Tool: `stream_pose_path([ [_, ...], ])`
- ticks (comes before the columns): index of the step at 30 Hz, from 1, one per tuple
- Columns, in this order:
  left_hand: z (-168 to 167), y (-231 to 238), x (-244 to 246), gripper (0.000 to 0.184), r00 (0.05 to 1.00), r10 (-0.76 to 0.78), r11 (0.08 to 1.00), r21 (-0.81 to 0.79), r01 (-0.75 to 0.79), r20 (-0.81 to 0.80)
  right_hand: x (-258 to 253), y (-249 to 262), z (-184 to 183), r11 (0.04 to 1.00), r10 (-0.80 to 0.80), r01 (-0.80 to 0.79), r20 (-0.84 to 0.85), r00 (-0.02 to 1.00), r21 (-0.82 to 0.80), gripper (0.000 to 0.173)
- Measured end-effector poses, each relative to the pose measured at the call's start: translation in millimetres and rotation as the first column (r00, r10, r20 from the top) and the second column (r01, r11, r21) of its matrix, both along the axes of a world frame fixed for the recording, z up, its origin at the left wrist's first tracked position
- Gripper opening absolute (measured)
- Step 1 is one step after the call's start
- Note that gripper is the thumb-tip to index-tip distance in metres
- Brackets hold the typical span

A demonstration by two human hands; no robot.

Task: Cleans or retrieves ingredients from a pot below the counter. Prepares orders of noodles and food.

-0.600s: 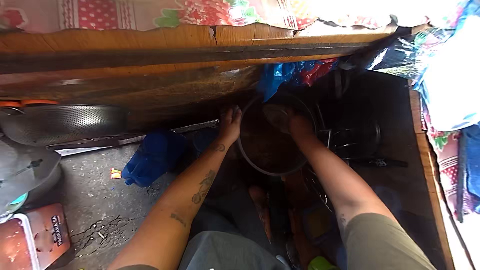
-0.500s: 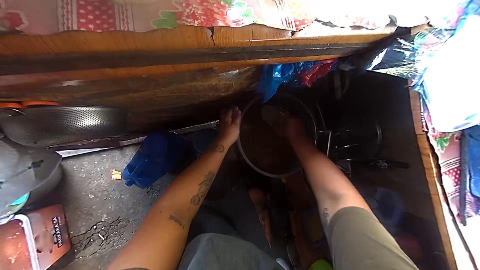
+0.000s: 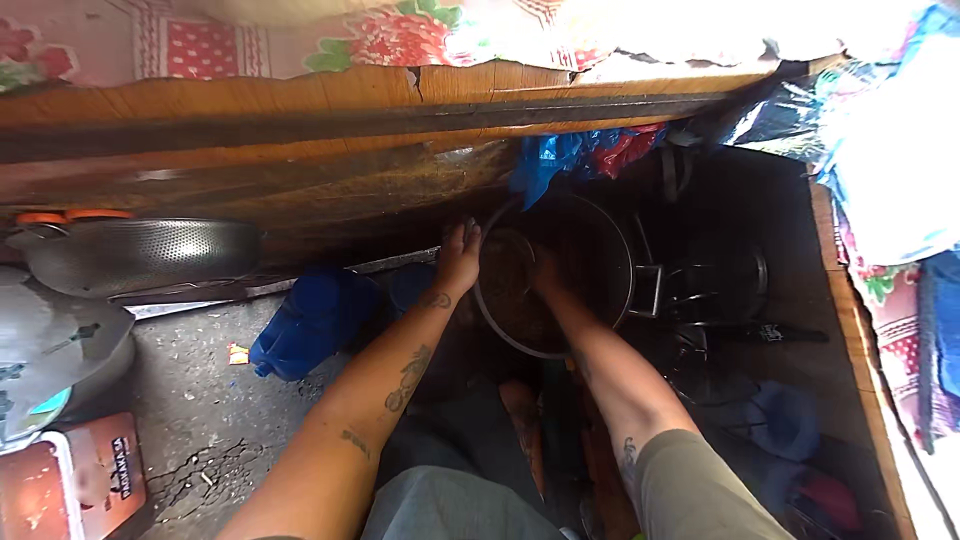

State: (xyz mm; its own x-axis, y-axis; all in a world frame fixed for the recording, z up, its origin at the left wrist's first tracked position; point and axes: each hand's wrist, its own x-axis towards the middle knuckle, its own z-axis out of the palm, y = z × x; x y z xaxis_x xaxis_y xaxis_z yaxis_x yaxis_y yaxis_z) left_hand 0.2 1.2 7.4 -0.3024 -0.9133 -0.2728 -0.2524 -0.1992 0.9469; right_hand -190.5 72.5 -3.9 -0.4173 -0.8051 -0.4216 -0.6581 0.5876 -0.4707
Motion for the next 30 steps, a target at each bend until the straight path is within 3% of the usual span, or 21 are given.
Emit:
stream_pose_path([
  [7,-1.6,-0.8,0.3,0.042,1.000,-0.006,1.000,0.004,0.006,0.021,2.9,16.5,8.0,0.979,-0.203,0.202,0.108,0.973,0.021,0.048],
  [11,-3.6,-1.2,1.0,0.043,1.000,-0.014,1.000,-0.011,0.014,-0.001,-9.5,29.7,3.9,0.975,-0.223,0.218,0.159,0.962,0.047,0.051],
  [15,-1.3,-0.3,-0.4,0.041,1.000,0.002,1.000,-0.011,-0.002,-0.016,-9.9,34.3,-1.6,0.925,-0.373,0.380,0.222,0.901,0.011,0.051],
  [19,-0.1,-1.4,-0.1,0.040,1.000,-0.009,1.000,-0.012,0.008,-0.020,-19.2,43.2,-10.8,0.907,-0.394,0.422,0.327,0.859,-0.016,0.050],
  [26,-0.6,-0.5,-0.4,0.043,1.000,-0.018,1.000,-0.007,0.018,0.007,-26.2,69.6,44.4,0.853,-0.480,0.521,0.372,0.795,-0.013,0.049],
  [30,7.3,-0.1,0.0,0.041,0.998,-0.038,0.999,-0.010,0.038,0.049,-19.9,86.3,67.8,0.724,-0.592,0.687,0.464,0.659,-0.052,0.045],
])
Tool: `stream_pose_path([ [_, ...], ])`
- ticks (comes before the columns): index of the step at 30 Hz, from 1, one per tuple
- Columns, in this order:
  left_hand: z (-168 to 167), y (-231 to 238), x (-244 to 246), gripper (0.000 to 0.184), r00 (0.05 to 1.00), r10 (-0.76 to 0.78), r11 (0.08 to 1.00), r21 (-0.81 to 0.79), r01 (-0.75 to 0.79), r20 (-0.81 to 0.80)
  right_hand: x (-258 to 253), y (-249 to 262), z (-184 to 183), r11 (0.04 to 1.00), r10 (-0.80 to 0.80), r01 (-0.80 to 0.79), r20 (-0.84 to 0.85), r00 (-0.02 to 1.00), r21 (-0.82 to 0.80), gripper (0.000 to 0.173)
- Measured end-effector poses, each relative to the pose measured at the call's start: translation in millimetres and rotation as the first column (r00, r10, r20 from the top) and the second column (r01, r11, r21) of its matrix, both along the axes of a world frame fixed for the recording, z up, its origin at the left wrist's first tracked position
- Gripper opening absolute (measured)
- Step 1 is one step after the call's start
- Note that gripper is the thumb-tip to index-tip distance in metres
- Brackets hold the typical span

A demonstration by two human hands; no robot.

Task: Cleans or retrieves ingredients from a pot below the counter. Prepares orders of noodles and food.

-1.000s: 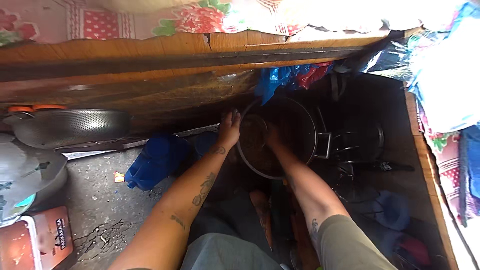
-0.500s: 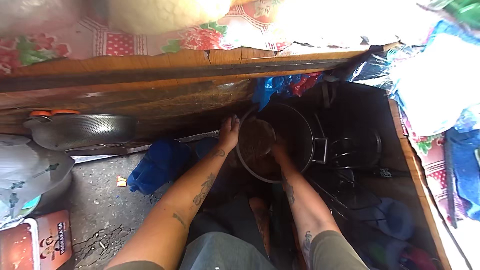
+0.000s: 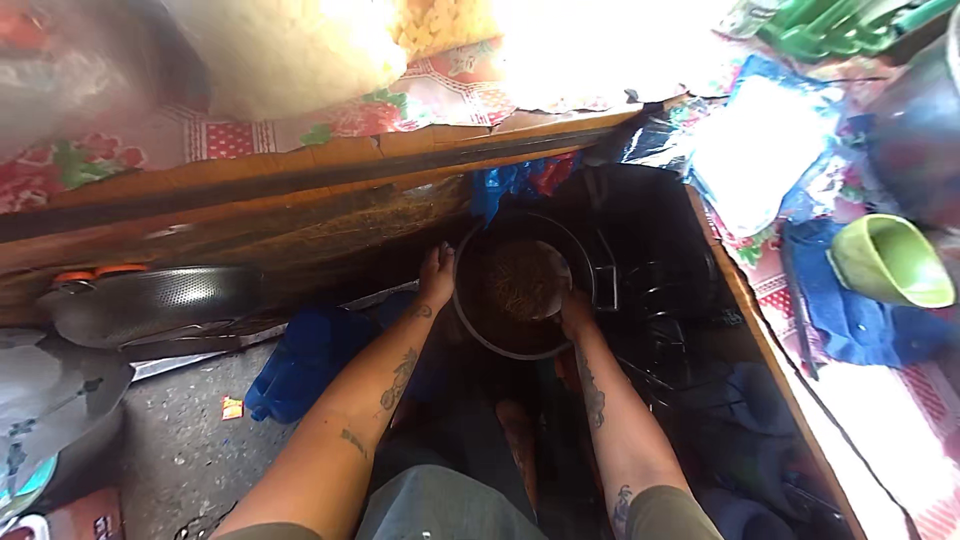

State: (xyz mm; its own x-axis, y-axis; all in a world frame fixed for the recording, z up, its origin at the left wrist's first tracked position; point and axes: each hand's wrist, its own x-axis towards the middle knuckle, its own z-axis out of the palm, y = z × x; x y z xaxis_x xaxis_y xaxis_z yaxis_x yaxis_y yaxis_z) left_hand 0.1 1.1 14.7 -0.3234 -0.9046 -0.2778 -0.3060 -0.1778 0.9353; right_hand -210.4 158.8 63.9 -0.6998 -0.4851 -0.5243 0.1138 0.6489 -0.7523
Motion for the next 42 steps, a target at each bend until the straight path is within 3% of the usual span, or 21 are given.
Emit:
stream_pose_path([
  [9,40.0,4.5,7.9,0.048,0.987,-0.109,0.992,0.068,0.102,0.117,31.0,20.4,68.2,0.945,-0.293,0.284,-0.029,0.956,-0.165,0.045],
  [16,54.8,3.5,12.2,0.049,0.937,-0.219,0.973,-0.011,0.230,0.272,60.2,23.0,129.9,0.904,-0.370,0.362,0.012,0.929,-0.229,0.044],
  [19,57.1,3.4,16.6,0.047,0.950,-0.224,0.973,-0.012,0.232,0.218,71.4,24.3,153.0,0.874,-0.404,0.397,0.034,0.914,-0.280,0.042],
  [21,28.2,-0.7,17.0,0.044,0.959,-0.211,0.959,-0.151,0.241,0.189,78.0,25.5,169.8,0.858,-0.412,0.406,0.052,0.910,-0.316,0.041],
  [23,25.6,-0.1,18.7,0.044,0.945,-0.248,0.935,-0.204,0.291,0.211,83.9,27.2,187.4,0.845,-0.422,0.416,0.060,0.905,-0.335,0.040],
  [25,34.0,0.8,17.7,0.047,0.935,-0.242,0.943,-0.163,0.289,0.258,85.6,30.5,203.6,0.838,-0.430,0.425,0.066,0.900,-0.343,0.040],
  [29,72.2,7.0,20.7,0.049,0.978,-0.154,0.987,-0.022,0.158,0.141,86.6,39.3,239.1,0.832,-0.422,0.422,0.082,0.903,-0.359,0.039],
  [34,73.9,13.2,17.9,0.050,0.992,-0.125,0.992,0.021,0.124,0.029,81.5,54.6,286.1,0.810,-0.447,0.431,0.058,0.893,-0.397,0.041],
  [42,74.8,15.6,12.8,0.049,0.987,-0.147,0.989,0.005,0.147,0.063,19.0,112.1,355.8,0.719,-0.570,0.529,0.054,0.820,-0.450,0.042],
])
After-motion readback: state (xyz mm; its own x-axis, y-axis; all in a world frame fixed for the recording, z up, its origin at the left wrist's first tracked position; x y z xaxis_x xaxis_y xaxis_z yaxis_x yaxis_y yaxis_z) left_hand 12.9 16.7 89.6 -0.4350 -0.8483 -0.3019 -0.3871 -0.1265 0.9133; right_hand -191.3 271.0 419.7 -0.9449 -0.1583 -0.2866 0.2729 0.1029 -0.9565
